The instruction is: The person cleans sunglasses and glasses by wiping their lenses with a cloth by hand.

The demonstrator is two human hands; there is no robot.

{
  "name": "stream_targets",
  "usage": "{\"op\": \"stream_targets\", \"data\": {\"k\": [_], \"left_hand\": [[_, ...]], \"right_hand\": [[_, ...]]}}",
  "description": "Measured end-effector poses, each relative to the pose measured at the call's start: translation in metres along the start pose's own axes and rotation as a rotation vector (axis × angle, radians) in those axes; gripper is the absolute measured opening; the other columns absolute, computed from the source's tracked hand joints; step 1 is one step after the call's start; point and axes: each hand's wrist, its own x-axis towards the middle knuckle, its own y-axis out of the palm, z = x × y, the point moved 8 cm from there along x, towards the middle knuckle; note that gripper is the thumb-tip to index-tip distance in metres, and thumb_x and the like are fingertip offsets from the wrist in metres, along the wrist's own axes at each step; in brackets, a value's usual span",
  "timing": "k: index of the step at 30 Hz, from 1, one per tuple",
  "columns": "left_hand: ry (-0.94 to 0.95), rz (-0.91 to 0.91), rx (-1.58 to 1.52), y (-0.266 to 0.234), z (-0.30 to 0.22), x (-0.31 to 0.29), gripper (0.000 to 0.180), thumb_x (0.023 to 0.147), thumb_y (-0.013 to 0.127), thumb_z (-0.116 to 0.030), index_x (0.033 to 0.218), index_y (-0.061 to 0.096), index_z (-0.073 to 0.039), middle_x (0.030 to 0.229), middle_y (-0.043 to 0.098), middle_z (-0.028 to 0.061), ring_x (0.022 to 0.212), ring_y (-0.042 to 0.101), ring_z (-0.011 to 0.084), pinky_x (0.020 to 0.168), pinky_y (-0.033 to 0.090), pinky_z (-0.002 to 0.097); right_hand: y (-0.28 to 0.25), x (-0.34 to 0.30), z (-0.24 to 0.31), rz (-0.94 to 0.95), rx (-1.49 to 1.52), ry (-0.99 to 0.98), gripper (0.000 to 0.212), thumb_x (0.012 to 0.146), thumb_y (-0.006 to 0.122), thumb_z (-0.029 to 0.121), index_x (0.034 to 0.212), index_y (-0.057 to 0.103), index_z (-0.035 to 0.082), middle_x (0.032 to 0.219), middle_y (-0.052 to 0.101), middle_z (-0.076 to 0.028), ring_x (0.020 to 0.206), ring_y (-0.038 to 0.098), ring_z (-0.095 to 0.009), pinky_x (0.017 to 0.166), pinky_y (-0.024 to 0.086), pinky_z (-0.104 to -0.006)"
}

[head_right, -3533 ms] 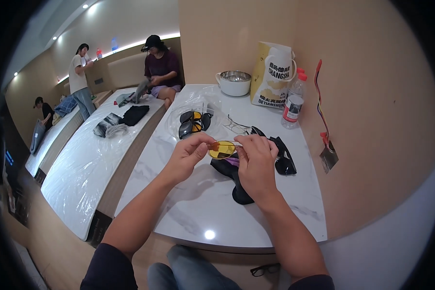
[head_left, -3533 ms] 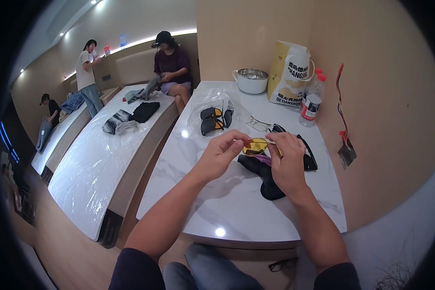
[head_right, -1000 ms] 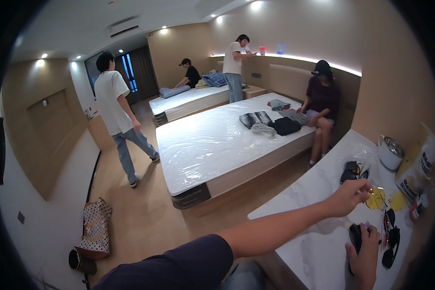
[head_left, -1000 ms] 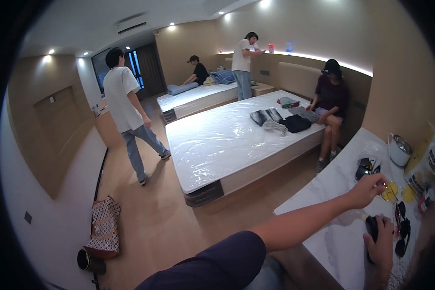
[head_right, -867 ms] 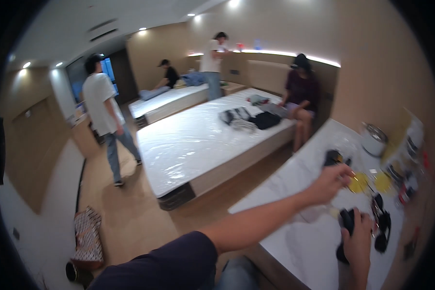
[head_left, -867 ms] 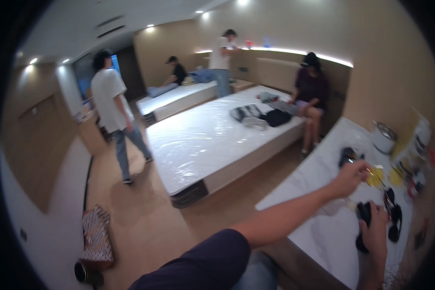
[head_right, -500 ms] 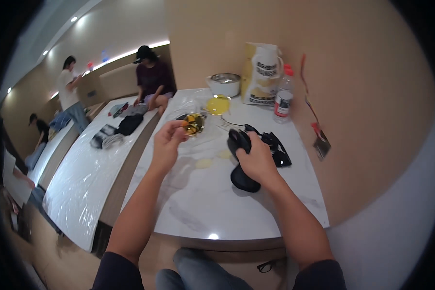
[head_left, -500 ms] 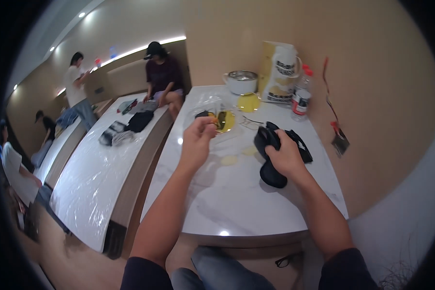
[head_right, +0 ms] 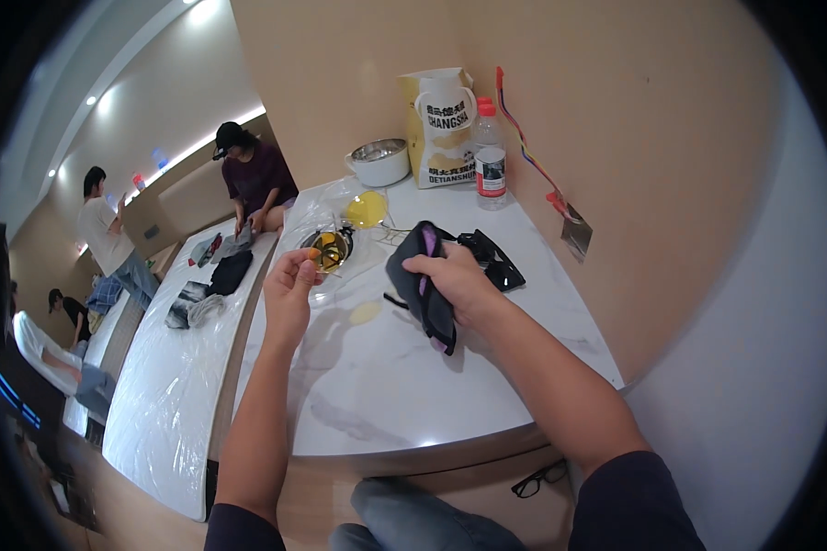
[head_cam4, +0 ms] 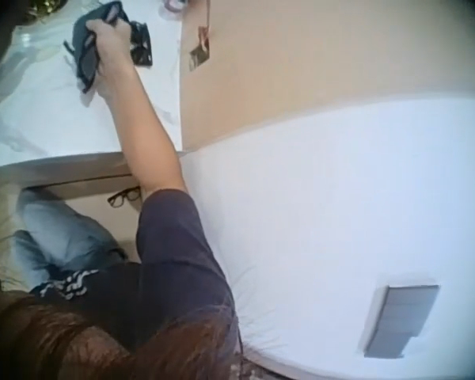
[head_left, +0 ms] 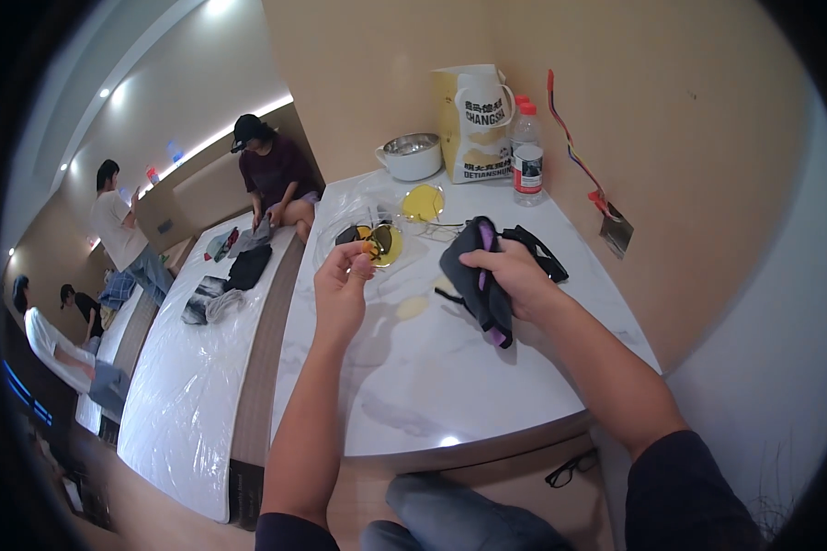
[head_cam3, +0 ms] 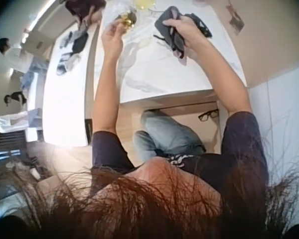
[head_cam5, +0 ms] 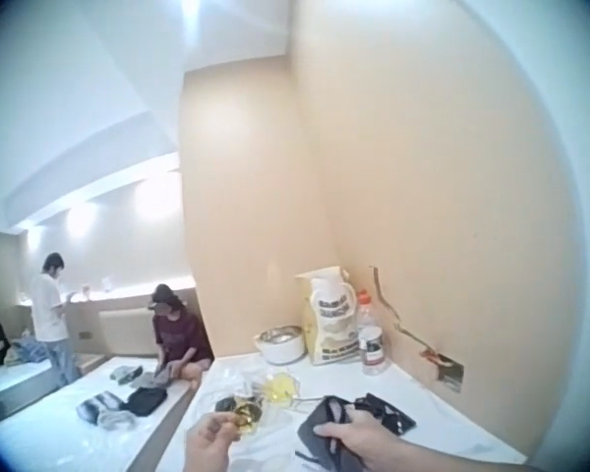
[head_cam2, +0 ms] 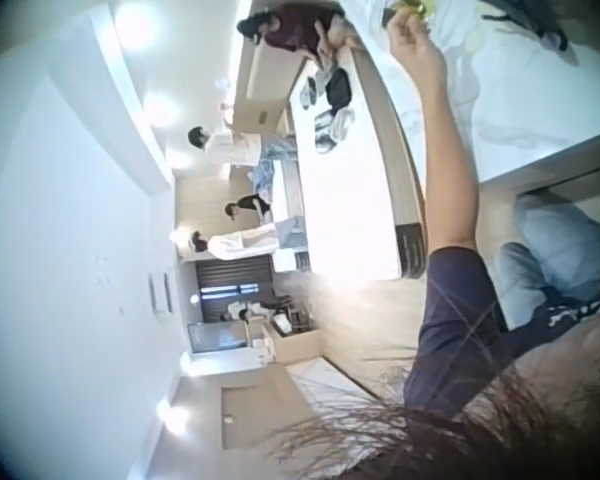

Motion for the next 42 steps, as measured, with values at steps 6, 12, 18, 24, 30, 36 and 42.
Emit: {"op": "stream_targets", "data": {"k": [6,12,18,24,30,36,42], "left_hand": [[-0.010,0.034,0.029,0.011,-0.003,-0.004,0.023,0.101,0.061,-0.015,0.115,0.063,0.002,0.096,0.066,0.0043,0.085,0.062,0.0112,0.079,0.051,0.0258],[0.032,0.130,0.046,0.030,-0.015,-0.011,0.022,0.099,0.063,-0.013,0.114,0.064,0.002,0.101,0.070,0.0072,0.085,0.065,0.0136,0.078,0.052,0.0280],[0.068,0.172,0.107,0.037,-0.024,-0.013,0.020,0.097,0.064,-0.011,0.112,0.064,0.002,0.102,0.071,0.0080,0.086,0.066,0.0148,0.078,0.052,0.0294],[0.042,0.218,0.174,0.041,-0.025,-0.017,0.020,0.096,0.065,-0.010,0.113,0.064,0.001,0.101,0.071,0.0081,0.086,0.064,0.0147,0.077,0.051,0.0289],[0.079,0.226,0.206,0.041,-0.025,-0.015,0.019,0.098,0.062,-0.009,0.114,0.063,0.002,0.101,0.069,0.0078,0.086,0.064,0.0132,0.079,0.051,0.0270],[0.007,0.209,0.094,0.041,-0.016,-0.017,0.019,0.099,0.060,-0.009,0.114,0.062,0.003,0.103,0.068,0.0065,0.086,0.063,0.0121,0.079,0.051,0.0261],[0.012,0.183,0.021,0.039,-0.013,-0.015,0.018,0.099,0.059,-0.007,0.113,0.063,0.003,0.101,0.069,0.0057,0.084,0.062,0.0111,0.077,0.050,0.0256]], "right_hand": [[-0.010,-0.025,0.062,-0.328,-0.429,-0.826,0.024,0.089,0.069,0.004,0.107,0.057,-0.003,0.097,0.062,-0.012,0.077,0.062,-0.021,0.071,0.051,-0.0320],[0.032,-0.054,0.062,-0.104,-0.751,-1.128,0.040,0.072,0.069,-0.013,0.110,0.059,0.000,0.102,0.059,-0.017,0.096,0.061,-0.039,0.084,0.050,-0.0376],[0.016,-0.054,0.070,-0.334,-0.764,-1.152,0.035,0.075,0.071,-0.011,0.107,0.059,-0.002,0.103,0.061,-0.018,0.095,0.062,-0.038,0.083,0.051,-0.0395],[0.004,-0.052,0.077,-0.365,-0.659,-1.088,0.035,0.076,0.069,-0.011,0.108,0.058,-0.002,0.102,0.060,-0.017,0.094,0.062,-0.037,0.085,0.050,-0.0385],[0.041,-0.057,0.060,-0.038,-0.804,-1.127,0.040,0.072,0.071,-0.012,0.108,0.059,-0.001,0.102,0.060,-0.017,0.097,0.062,-0.039,0.085,0.050,-0.0389],[0.005,-0.047,0.076,-0.338,-0.727,-1.067,0.035,0.074,0.071,-0.011,0.107,0.060,-0.002,0.100,0.061,-0.018,0.093,0.063,-0.039,0.082,0.051,-0.0398],[0.043,-0.053,0.050,-0.019,-0.833,-1.037,0.036,0.074,0.071,-0.009,0.108,0.060,-0.001,0.102,0.061,-0.017,0.097,0.062,-0.039,0.085,0.050,-0.0397]]}}
